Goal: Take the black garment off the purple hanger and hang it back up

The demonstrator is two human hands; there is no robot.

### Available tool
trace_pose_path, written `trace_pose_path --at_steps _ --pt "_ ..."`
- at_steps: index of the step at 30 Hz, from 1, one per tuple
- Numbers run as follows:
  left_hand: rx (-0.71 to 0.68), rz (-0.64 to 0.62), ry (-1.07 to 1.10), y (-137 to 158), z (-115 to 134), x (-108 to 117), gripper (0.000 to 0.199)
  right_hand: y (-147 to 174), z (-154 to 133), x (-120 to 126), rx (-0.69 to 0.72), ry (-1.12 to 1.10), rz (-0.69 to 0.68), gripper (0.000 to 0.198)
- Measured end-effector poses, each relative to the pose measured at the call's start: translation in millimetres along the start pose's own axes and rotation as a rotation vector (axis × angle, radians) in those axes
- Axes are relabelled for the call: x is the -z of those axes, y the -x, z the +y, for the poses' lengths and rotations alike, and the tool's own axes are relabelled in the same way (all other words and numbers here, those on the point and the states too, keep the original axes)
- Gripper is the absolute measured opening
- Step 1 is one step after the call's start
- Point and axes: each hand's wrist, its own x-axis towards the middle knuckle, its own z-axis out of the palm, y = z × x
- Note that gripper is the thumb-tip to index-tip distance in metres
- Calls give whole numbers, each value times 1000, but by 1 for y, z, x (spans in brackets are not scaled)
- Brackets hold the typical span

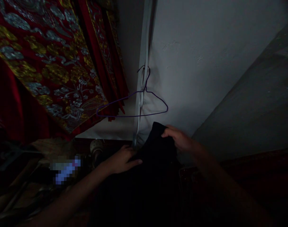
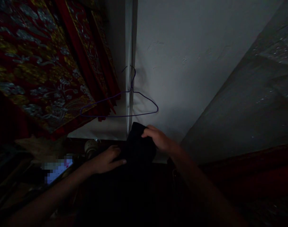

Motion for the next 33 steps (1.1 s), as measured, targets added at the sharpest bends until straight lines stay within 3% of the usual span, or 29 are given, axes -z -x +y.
trace_pose_path --at_steps 3,5,7,9,12,18,23,27,33 --pt "80 -100 -39 1 -12 19 37 -18 -12 24 312 272 243 11" --pt "146 -76 43 4 -12 35 35 -35 -14 32 496 315 450 13" --pt "180 -44 126 7 -6 49 35 -55 -10 35 599 277 618 18" --pt "184 8 196 10 3 59 37 -76 -1 32 630 227 698 21" --pt "159 75 302 17 12 68 38 -101 14 23 585 164 640 20" --pt "214 34 519 34 24 73 32 -116 42 -4 314 18 312 38" --pt "93 -98 186 41 54 67 34 -116 57 -25 274 71 144 35" --pt "104 -113 -51 41 58 69 33 -117 59 -20 237 98 226 37" --pt "303 -19 -461 43 13 88 32 -98 54 24 268 142 403 41"
